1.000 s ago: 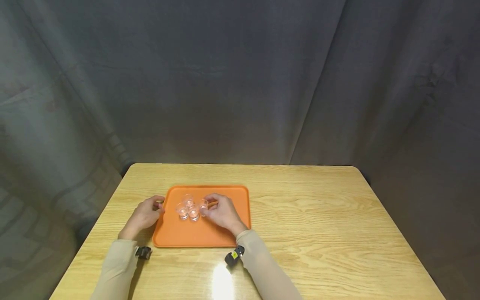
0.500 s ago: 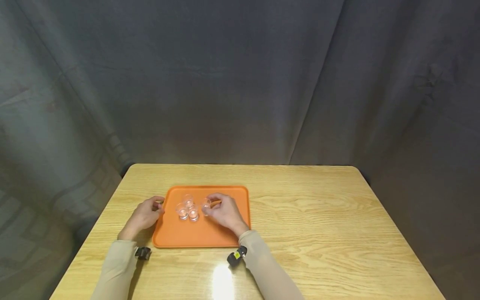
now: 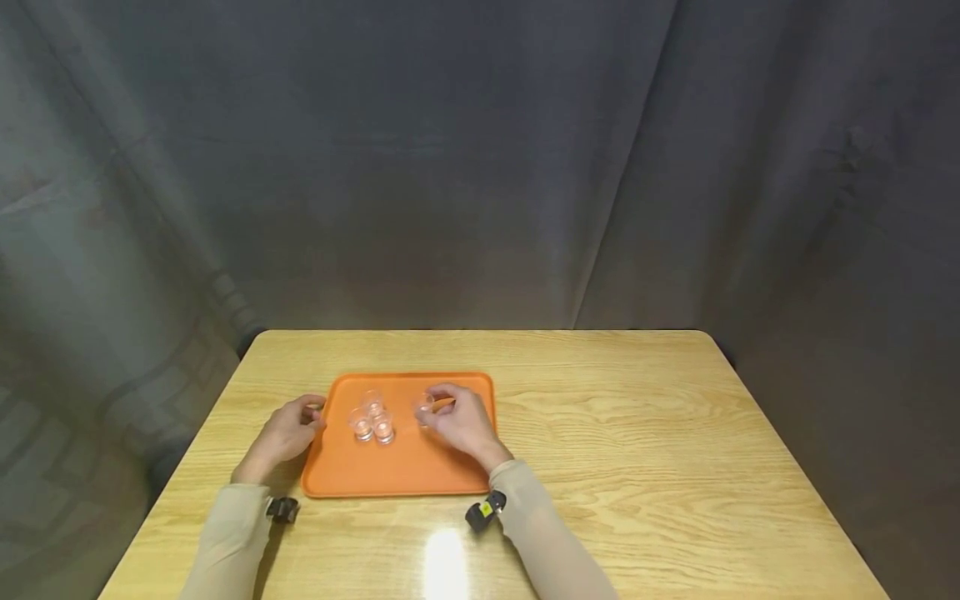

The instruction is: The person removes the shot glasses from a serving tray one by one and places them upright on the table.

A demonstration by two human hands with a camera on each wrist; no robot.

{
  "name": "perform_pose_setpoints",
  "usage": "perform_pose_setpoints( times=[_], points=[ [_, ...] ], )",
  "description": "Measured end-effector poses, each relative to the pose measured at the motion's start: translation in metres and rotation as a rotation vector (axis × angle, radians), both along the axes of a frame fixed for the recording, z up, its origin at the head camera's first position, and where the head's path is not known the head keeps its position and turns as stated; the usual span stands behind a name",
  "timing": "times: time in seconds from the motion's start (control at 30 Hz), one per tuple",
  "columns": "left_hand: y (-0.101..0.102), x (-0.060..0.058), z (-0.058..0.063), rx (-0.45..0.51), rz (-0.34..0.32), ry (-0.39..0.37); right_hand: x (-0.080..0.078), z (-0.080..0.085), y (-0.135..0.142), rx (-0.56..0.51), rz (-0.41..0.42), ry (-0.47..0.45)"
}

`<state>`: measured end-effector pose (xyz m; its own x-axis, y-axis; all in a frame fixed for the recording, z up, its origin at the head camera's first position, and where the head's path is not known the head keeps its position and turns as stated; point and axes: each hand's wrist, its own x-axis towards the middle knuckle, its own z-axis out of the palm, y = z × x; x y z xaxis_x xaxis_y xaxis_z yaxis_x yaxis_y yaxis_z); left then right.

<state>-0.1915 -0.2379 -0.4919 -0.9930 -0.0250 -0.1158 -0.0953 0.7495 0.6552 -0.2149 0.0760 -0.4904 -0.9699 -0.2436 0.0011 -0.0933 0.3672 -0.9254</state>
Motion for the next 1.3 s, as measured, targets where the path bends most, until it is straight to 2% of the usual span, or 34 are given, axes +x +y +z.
perform_pose_setpoints(
  times=[0.3,0.8,1.0,1.3],
  points=[
    [-0.002,0.0,-0.001,0.012,-0.001,-0.016,-0.003,0.0,0.013,-0.021,-0.059,0.028],
    [-0.001,-0.001,-0.001,0.02,-0.005,-0.024,-0.006,0.001,0.046,-0.081,-0.166,0.006],
    [-0.001,-0.001,-0.001,0.016,-0.005,-0.044,-0.01,0.001,0.064,-0.061,-0.191,0.045],
    [-0.001,0.0,0.0,-0.001,-0.015,-0.03,-0.015,-0.003,0.095,-0.018,-0.262,0.021]
  ],
)
